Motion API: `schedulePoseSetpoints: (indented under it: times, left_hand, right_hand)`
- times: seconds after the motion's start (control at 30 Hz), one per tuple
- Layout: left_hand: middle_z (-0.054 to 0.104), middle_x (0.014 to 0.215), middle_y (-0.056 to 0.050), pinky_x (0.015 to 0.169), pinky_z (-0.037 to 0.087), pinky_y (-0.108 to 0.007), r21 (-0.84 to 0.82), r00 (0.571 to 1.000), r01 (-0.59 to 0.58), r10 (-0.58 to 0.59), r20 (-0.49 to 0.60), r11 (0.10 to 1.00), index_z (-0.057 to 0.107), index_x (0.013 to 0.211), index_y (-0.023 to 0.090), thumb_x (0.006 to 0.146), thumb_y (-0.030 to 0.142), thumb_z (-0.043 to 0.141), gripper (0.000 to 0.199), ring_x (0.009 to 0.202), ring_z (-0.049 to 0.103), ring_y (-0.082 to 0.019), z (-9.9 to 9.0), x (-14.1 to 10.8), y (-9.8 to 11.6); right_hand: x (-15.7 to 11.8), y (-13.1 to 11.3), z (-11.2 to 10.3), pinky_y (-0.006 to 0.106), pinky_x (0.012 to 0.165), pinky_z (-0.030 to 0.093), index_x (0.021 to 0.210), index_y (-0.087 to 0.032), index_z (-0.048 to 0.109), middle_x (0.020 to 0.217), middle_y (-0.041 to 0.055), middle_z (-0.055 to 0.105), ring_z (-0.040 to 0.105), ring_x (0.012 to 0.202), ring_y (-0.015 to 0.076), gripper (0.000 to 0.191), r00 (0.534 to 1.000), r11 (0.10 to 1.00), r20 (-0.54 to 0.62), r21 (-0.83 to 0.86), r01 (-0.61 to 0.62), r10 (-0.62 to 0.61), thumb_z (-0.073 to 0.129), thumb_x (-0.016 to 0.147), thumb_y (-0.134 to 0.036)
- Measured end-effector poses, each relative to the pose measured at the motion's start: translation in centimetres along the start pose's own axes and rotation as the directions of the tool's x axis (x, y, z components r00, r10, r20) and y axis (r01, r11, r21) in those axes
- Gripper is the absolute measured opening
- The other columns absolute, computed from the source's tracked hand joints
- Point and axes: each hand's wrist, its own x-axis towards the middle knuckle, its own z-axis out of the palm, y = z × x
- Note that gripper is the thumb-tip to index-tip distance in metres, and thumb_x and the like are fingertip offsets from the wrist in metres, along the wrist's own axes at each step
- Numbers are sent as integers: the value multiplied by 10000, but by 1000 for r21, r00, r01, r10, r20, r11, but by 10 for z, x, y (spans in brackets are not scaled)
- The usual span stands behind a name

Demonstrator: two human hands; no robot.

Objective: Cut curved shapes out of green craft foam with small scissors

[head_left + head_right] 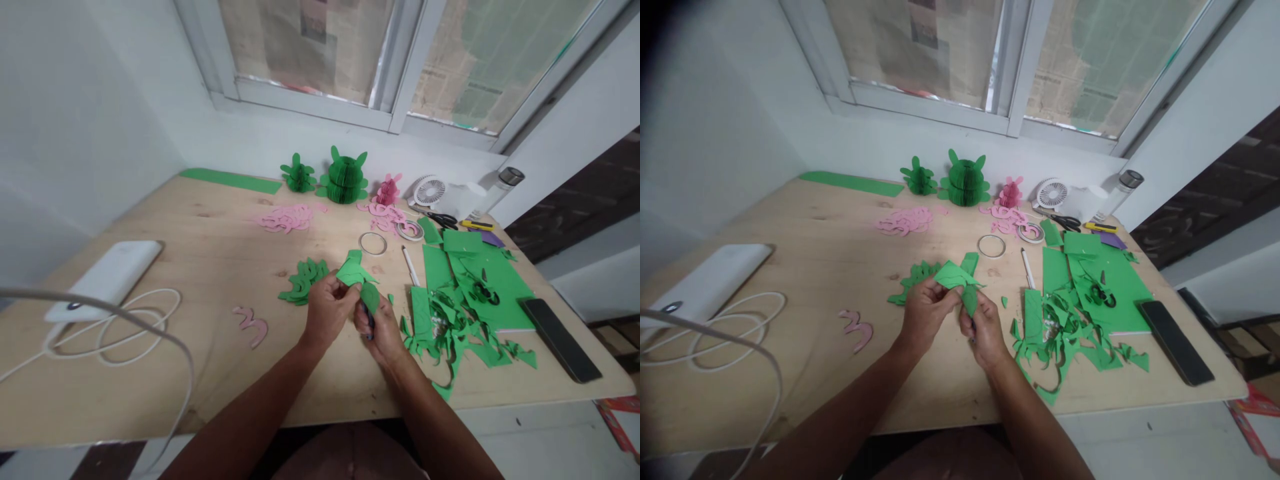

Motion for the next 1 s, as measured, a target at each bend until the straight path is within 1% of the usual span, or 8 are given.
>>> schedulePoseSetpoints:
  times: [0.17, 0.37, 0.5, 0.83, 1.0]
  left_hand:
    - [476, 483, 57, 442, 332, -194, -2, 999, 26, -26, -33, 1000, 548, 585, 172, 643, 197, 617, 94, 439, 396, -72, 2, -2, 6]
    - [481, 495, 56, 439, 326, -196, 3, 999, 19, -19, -50, 1000, 561, 600, 169, 649, 215, 617, 87, 442, 388, -71, 3, -3, 2]
    - [468, 486, 57, 446, 329, -199, 26, 998, 11, -9, -59, 1000, 547, 583, 172, 653, 234, 630, 125, 452, 403, -76, 3, -3, -3]
    - [527, 515, 43, 493, 390, -216, -4, 999, 3, -3, -34, 1000, 569, 625, 176, 658, 251, 654, 118, 482, 480, -99, 3, -2, -8]
    - [515, 517, 48, 482, 370, -209, 11, 999, 3, -2, -44, 1000, 576, 628, 175, 665, 241, 648, 105, 475, 451, -88, 3, -2, -7]
  right_hand:
    - [0, -1, 1, 222, 362, 113, 616, -207, 441, 440, -91, 341, 187, 378, 61, 409, 1000, 1000, -4, -13, -9, 9, 653, 746, -532]
    - [-1, -1, 1, 214, 361, 117, 643, -206, 452, 448, -95, 350, 191, 382, 60, 383, 1000, 1000, 2, 3, 10, -10, 652, 758, -512]
    - [-1, -1, 1, 217, 362, 120, 634, -207, 444, 443, -93, 348, 198, 379, 62, 402, 1000, 1000, -14, -13, 8, -8, 640, 763, -533]
    - [1, 0, 1, 215, 352, 117, 630, -212, 429, 443, -97, 334, 198, 372, 59, 420, 999, 1000, -31, -5, -11, 11, 656, 738, -548]
    - [0, 0, 0, 209, 353, 123, 634, -207, 434, 444, -97, 340, 202, 376, 57, 412, 1000, 1000, -20, 28, -7, 7, 669, 742, -528]
